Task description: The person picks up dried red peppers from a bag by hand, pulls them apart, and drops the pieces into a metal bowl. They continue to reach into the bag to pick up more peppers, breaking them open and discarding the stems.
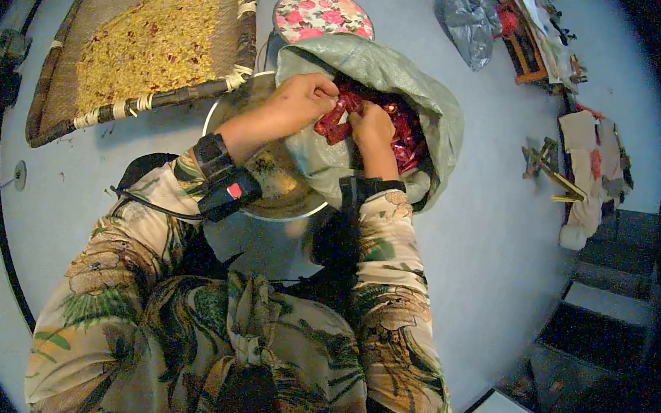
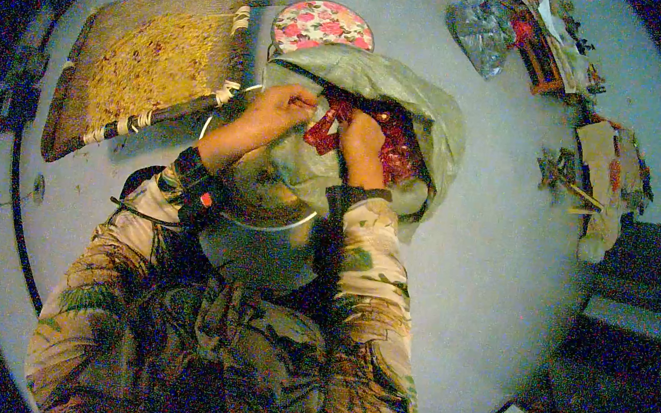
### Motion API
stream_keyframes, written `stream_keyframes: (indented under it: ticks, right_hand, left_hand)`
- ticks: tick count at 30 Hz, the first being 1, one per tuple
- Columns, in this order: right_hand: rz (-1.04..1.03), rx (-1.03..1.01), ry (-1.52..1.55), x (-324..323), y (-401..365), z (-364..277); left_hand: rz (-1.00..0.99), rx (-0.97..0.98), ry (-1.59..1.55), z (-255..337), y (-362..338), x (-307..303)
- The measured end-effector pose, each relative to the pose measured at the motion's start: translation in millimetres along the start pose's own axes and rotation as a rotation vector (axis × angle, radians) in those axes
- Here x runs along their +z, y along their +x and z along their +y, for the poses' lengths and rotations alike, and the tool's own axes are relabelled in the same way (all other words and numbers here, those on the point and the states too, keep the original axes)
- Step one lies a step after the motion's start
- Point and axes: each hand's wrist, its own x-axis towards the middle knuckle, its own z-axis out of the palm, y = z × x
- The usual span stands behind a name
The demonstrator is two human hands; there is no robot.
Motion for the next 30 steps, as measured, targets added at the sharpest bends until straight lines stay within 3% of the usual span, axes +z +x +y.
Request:
stream_keyframes:
  ticks: [3,9,15,18,24,27,30]
  right_hand:
    - [0.069,-0.056,-0.057,-2.4,-6.3,4.8]
    - [0.185,-0.065,0.249,-23.9,-12.3,16.2]
    - [0.202,-0.158,0.410,-51.7,-31.3,7.9]
    - [0.190,-0.199,0.502,-60.1,-41.7,2.5]
    - [0.088,-0.261,0.604,-55.3,-39.8,8.7]
    - [0.074,-0.252,0.500,-54.9,-41.2,11.5]
    - [0.103,-0.181,0.135,-68.6,-47.6,20.6]
  left_hand:
    - [-0.006,-0.017,0.020,-0.1,2.2,1.3]
    - [-0.002,-0.005,0.060,2.5,2.8,3.0]
    - [-0.050,-0.047,-0.103,0.2,5.5,8.8]
    - [0.007,0.063,-0.050,0.6,7.1,11.8]
    - [0.011,0.013,-0.052,14.8,3.1,10.0]
    - [0.007,0.017,0.001,13.0,3.8,9.8]
    - [0.013,-0.005,0.093,11.5,4.4,8.3]
